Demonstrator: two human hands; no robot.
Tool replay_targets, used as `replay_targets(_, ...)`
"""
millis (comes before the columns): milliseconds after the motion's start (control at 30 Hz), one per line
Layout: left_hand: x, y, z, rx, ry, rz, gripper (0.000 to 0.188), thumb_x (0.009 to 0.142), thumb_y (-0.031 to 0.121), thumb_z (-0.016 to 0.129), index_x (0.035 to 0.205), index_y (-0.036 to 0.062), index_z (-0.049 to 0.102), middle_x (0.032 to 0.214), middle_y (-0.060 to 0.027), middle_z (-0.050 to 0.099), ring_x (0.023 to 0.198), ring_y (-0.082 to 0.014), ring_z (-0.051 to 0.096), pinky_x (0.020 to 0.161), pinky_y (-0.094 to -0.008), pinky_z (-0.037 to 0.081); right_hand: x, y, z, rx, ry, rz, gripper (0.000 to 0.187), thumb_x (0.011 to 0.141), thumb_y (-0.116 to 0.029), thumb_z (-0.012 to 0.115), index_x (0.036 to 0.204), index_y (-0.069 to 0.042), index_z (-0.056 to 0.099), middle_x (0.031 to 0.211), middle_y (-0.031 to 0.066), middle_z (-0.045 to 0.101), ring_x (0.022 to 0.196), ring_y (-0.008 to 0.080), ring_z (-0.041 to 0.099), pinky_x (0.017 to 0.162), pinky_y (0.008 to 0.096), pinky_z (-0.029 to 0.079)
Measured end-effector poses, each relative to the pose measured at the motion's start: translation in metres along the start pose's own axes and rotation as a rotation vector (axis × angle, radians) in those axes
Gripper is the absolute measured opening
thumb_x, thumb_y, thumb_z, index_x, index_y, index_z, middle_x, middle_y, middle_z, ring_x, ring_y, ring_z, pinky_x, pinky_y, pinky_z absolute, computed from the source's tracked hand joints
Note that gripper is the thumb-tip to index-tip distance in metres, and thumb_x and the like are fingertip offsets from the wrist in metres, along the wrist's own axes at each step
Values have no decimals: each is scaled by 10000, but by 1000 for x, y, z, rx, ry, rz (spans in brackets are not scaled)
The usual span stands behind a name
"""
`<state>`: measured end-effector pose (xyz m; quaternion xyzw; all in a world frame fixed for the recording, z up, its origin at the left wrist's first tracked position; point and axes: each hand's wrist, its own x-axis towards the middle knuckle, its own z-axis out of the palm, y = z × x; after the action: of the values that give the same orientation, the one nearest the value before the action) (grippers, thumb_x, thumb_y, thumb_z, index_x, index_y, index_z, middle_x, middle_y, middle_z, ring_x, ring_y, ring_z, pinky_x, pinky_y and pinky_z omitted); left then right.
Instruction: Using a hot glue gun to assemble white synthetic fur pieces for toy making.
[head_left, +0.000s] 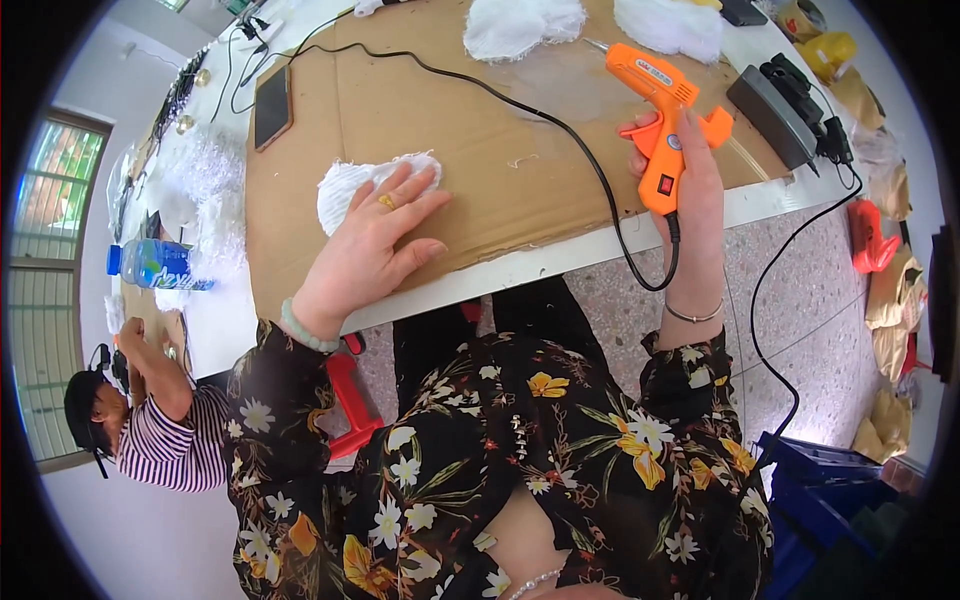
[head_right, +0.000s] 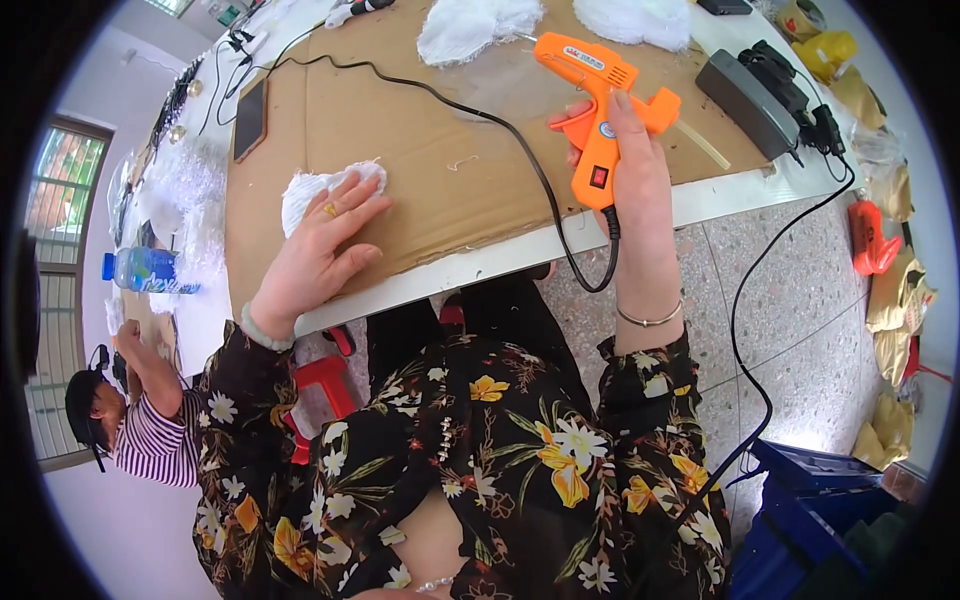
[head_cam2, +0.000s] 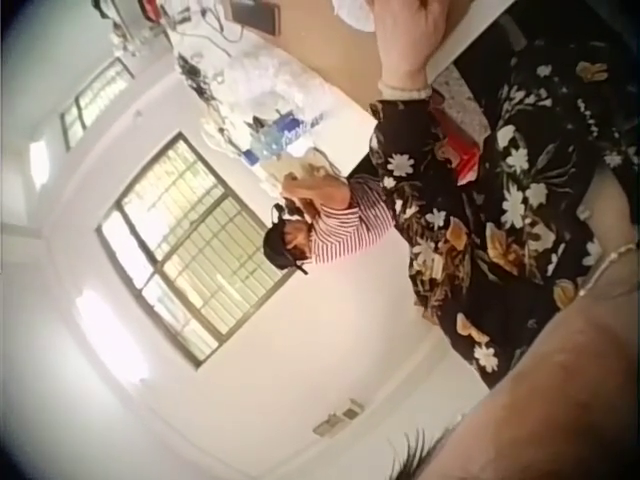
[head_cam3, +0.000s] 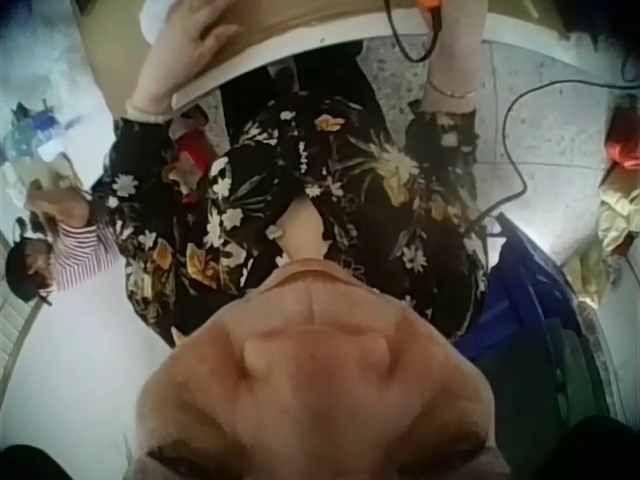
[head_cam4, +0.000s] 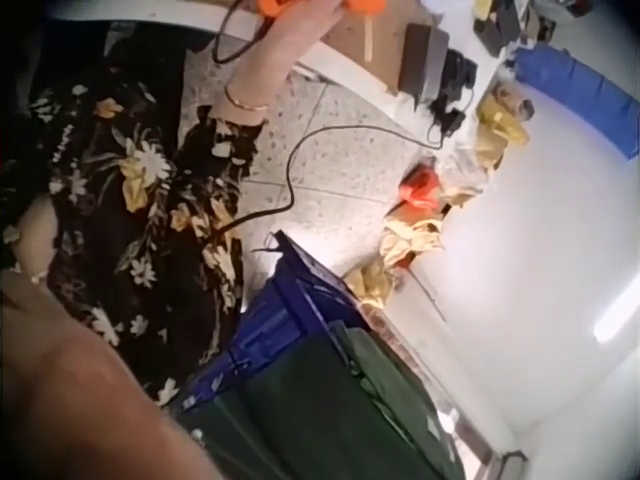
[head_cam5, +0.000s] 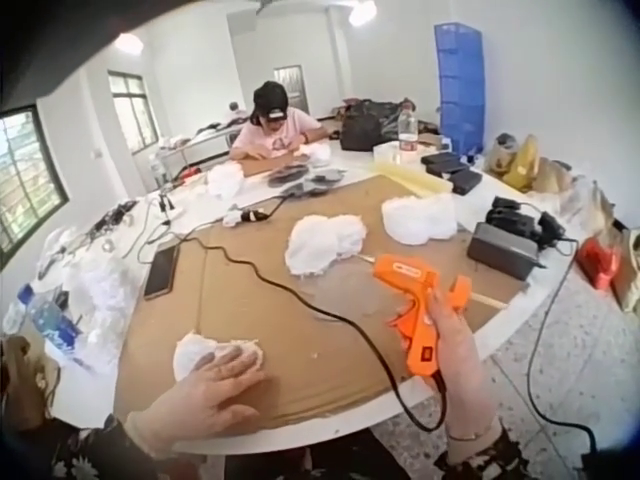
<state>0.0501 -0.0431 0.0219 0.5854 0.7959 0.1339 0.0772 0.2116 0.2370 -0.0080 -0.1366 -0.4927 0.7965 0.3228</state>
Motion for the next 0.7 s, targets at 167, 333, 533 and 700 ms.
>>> replay_targets(167,17,-2,-14,69,130,-22,426,865,290,631,1242,105,564,1348,-150,500,1313,-340,393,1072,-503,286,-11,-10,7,-98,0,-72,356,984,-292,442,1101,30,535,901,181,636,658,149,540,589,247,435)
replay_targets(333,43,-4,-22,-69,361,-2,337,842,242,654,1143,91,631,1220,-132,600,1083,-333,571,923,-414,438,-26,-3,-6,-122,-87,-95,380,983,-310,420,1107,35,520,897,179,623,652,154,535,593,246,436)
replay_targets(533,88,-7,-17,-288,387,54,239,840,184,635,1046,67,667,978,-127,669,731,-286,588,702,-357,475,-31,0,-15,-46,-386,-172,472,890,-399,571,1082,27,499,886,175,576,623,152,509,556,258,425)
replay_targets(700,132,-3,-12,-305,369,47,217,823,180,638,990,47,679,883,-139,672,765,-299,607,697,-358,484,-28,9,-31,29,-362,-200,392,859,-334,604,1035,1,502,885,169,564,625,158,500,549,253,398)
